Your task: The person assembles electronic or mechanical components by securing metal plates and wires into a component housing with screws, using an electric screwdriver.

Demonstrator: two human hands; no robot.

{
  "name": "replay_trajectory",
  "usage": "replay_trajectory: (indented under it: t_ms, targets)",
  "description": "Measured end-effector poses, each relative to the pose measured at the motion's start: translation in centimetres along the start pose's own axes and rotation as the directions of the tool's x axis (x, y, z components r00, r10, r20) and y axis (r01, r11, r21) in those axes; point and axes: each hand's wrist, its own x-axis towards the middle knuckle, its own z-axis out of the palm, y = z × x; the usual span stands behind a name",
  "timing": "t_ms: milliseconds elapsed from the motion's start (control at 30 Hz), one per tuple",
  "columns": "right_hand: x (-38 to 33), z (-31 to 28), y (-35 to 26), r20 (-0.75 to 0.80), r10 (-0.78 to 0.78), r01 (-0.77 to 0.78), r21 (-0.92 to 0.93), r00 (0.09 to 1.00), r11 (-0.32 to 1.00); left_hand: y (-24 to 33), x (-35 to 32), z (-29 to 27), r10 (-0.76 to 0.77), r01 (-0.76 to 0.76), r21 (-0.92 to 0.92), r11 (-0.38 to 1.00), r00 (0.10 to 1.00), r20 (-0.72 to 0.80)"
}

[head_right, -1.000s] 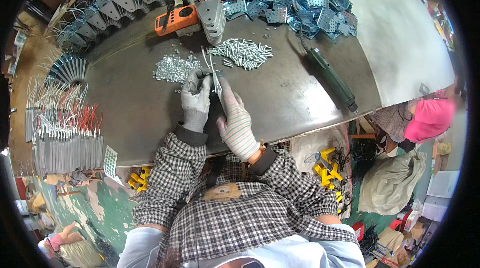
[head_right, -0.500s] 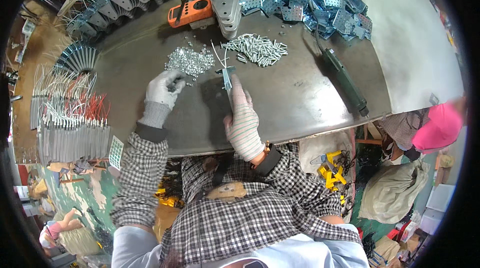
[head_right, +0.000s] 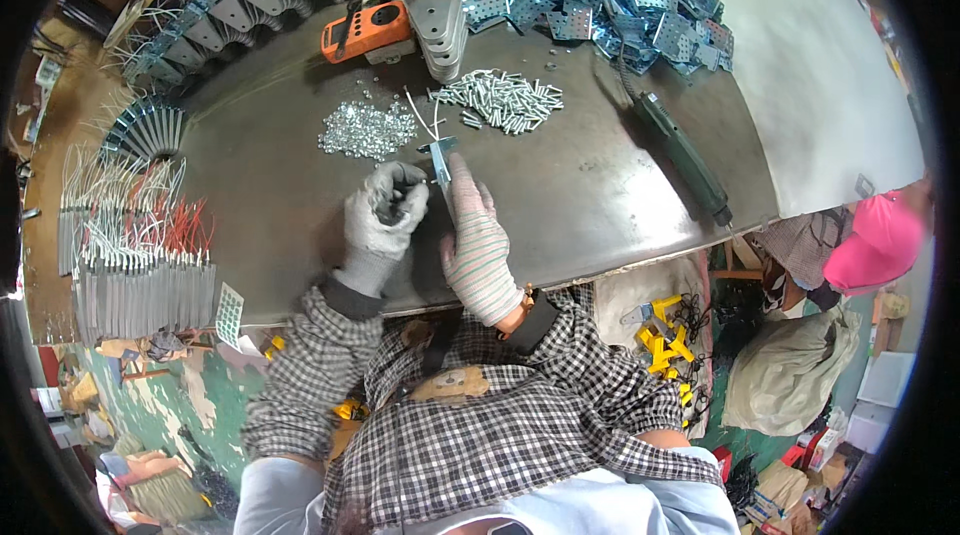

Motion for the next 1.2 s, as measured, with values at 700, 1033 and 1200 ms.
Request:
replay_trajectory:
  t_ms: [700, 1033, 1200]
  targets:
    - [6.3, -24.7, 9.0, -0.282, 0.304, -0.382, -0.855, 0.91, 0.35, -0.4, -0.6, 2.7, 0.348, -0.313, 0.19, 0.93, 0.918, -0.19]
    - [6.2, -19.0, -0.1, -0.109, 0.277, -0.048, 0.864, 0.955, 0.502, -0.8, -0.7, 2.8, 0.327, -0.299, 0.157, 0.941, 0.924, -0.2]
    - [6.4, -12.2, 1.3, -0.196, 0.446, 0.085, 0.963, 0.873, 0.258, -0.5, -0.8, 3.1, 0.33, -0.289, 0.204, 0.935, 0.921, -0.209]
